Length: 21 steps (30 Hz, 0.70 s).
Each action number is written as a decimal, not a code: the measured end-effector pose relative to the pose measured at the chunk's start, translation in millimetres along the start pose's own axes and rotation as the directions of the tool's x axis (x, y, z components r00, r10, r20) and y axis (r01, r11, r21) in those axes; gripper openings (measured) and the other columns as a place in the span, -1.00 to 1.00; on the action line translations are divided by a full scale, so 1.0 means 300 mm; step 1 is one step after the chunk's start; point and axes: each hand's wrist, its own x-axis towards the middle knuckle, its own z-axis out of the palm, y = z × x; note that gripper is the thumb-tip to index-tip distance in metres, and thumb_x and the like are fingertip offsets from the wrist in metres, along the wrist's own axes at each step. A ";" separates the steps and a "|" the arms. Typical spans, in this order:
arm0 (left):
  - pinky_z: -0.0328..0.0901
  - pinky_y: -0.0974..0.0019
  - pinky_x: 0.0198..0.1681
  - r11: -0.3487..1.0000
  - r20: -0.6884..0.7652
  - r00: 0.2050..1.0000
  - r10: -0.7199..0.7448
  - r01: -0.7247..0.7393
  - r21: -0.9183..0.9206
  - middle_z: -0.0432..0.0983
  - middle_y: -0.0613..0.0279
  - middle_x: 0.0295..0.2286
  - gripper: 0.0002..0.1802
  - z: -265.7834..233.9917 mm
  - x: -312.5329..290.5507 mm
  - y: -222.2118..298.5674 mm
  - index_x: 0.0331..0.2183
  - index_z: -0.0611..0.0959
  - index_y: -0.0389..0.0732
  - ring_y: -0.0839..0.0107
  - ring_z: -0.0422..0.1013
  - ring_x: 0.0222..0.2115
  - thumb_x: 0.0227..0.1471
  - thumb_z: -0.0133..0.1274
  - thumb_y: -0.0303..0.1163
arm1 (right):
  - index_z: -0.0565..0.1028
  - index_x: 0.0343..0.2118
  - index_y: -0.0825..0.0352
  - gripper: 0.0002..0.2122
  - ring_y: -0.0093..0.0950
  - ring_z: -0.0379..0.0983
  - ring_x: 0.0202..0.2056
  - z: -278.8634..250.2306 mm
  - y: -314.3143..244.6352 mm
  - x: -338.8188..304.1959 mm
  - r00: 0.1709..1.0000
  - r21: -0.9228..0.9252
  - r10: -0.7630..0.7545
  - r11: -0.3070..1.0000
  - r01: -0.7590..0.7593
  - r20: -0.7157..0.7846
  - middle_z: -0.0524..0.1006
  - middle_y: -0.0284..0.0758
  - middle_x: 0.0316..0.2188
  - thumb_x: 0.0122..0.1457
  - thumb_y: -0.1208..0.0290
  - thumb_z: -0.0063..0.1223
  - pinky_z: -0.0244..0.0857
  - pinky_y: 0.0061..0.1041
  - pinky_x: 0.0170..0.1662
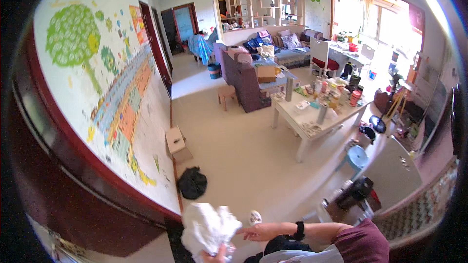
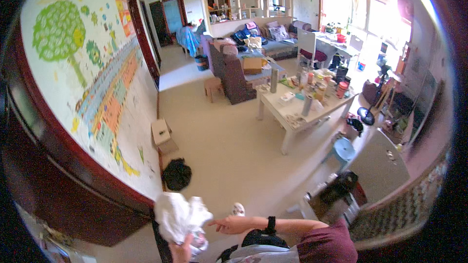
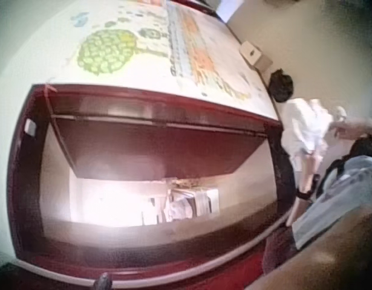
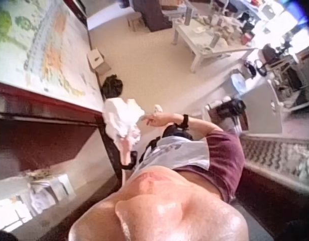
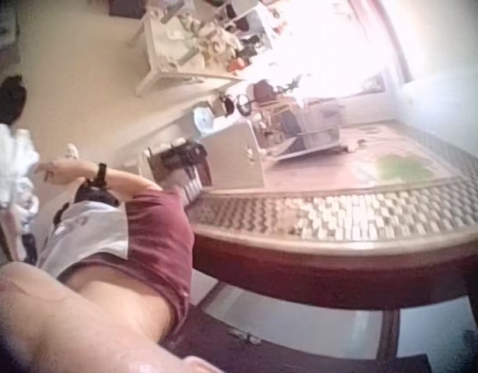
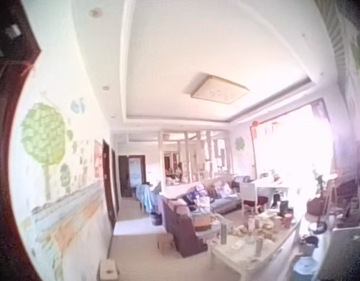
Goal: Cleaning markings or stains off a white wall using a damp cloth.
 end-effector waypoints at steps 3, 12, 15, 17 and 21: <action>0.29 0.21 -0.43 0.708 0.376 0.925 0.048 -0.297 0.641 0.49 0.08 -0.51 -0.67 0.388 0.080 -0.103 -0.22 0.49 -0.30 0.13 0.40 -0.46 -0.07 0.04 -0.36 | 0.27 0.01 0.31 -0.62 -0.31 0.45 -0.29 -0.234 0.104 0.187 0.999 0.025 0.036 0.999 -0.037 0.029 0.50 -0.18 -0.28 0.10 0.41 -0.13 0.30 -0.36 -0.20; 0.27 0.14 -0.36 -0.015 0.636 0.770 -0.057 -0.637 0.770 0.47 -0.19 -0.40 -0.69 1.122 0.484 -0.039 -0.29 0.53 -0.34 -0.10 0.39 -0.34 -0.15 0.02 -0.41 | 0.29 -0.01 0.32 -0.63 -0.29 0.44 -0.28 -1.002 0.205 0.675 0.998 -0.034 -0.032 0.999 0.034 0.047 0.50 -0.17 -0.27 0.09 0.39 -0.10 0.29 -0.36 -0.18; 0.27 0.14 -0.39 -0.053 0.626 0.780 -0.029 -0.626 0.778 0.48 -0.17 -0.42 -0.70 1.300 0.687 0.006 -0.30 0.54 -0.34 -0.08 0.40 -0.38 -0.13 0.02 -0.38 | 0.30 -0.02 0.32 -0.64 -0.29 0.44 -0.27 -1.226 0.295 0.852 0.999 -0.036 -0.029 0.999 0.030 0.033 0.50 -0.17 -0.27 0.08 0.39 -0.10 0.29 -0.36 -0.17; 0.27 0.15 -0.43 -0.025 0.629 0.777 -0.017 -0.629 0.777 0.49 -0.15 -0.47 -0.69 1.449 0.837 0.035 -0.31 0.55 -0.32 -0.07 0.41 -0.44 -0.08 0.03 -0.30 | 0.31 -0.03 0.33 -0.64 -0.28 0.44 -0.27 -1.384 0.361 0.974 0.999 -0.044 -0.025 0.999 0.026 0.021 0.50 -0.17 -0.27 0.08 0.38 -0.09 0.29 -0.36 -0.17; 0.25 0.13 -0.45 -0.219 0.547 0.829 -0.115 -0.558 0.800 0.47 -0.11 -0.50 -0.73 1.598 1.286 0.135 -0.29 0.55 -0.25 -0.05 0.39 -0.49 -0.02 0.01 -0.28 | 0.32 -0.04 0.33 -0.64 -0.28 0.44 -0.27 -1.699 0.513 1.247 1.000 -0.027 0.015 1.000 -0.015 -0.017 0.50 -0.17 -0.27 0.08 0.38 -0.08 0.29 -0.36 -0.16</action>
